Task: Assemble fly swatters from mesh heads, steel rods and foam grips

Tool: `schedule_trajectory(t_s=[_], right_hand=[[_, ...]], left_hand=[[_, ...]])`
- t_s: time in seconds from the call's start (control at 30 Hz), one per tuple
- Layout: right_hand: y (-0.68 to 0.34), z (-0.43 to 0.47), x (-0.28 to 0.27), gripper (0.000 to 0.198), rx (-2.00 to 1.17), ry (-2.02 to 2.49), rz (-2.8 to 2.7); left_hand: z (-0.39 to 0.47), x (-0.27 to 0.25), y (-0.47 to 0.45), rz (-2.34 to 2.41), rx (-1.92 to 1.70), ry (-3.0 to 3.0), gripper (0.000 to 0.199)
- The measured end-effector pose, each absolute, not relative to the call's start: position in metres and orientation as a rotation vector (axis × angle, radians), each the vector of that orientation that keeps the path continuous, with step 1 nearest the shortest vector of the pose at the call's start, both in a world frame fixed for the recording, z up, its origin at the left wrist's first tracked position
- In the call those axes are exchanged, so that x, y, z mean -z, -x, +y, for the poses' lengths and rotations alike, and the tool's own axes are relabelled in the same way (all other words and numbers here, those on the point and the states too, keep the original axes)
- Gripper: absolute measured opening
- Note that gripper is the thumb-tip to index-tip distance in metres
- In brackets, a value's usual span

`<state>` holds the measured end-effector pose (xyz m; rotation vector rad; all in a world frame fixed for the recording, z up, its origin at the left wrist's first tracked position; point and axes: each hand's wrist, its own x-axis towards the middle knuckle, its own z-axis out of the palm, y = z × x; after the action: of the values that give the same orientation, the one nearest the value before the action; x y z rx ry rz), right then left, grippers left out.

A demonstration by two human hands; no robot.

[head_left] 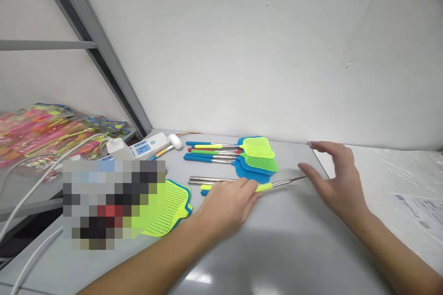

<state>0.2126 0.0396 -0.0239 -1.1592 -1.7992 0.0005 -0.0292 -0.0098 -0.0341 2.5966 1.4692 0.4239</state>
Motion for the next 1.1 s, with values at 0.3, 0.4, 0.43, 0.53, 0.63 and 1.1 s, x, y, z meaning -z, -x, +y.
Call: schedule_trajectory(t_s=[0.3,0.4,0.43,0.53,0.63,1.1], right_hand=[[-0.179,0.012,0.040,0.018,-0.157,1.060,-2.678],[-0.181,0.011,0.043,0.018,-0.149,1.160,-2.680],[-0.182,0.011,0.043,0.019,-0.102,1.165,-2.698],[-0.183,0.010,0.046,0.019,0.124,1.131,-2.756],[-0.184,0.013,0.050,0.018,0.346,1.022,-2.777],[-0.190,0.020,0.039,0.033,0.729,0.611,-2.509]], left_hand=[[-0.011,0.036,0.025,1.480,-0.444,-2.914,0.026],[-0.011,0.033,0.024,1.508,-0.441,-2.933,0.024],[-0.012,0.032,0.025,1.514,-0.436,-2.914,0.025],[-0.014,0.031,0.028,1.490,-0.350,-2.788,0.030],[-0.015,0.027,0.030,1.453,-0.301,-2.602,0.036],[-0.011,0.020,0.035,0.739,-0.086,-0.981,0.045]])
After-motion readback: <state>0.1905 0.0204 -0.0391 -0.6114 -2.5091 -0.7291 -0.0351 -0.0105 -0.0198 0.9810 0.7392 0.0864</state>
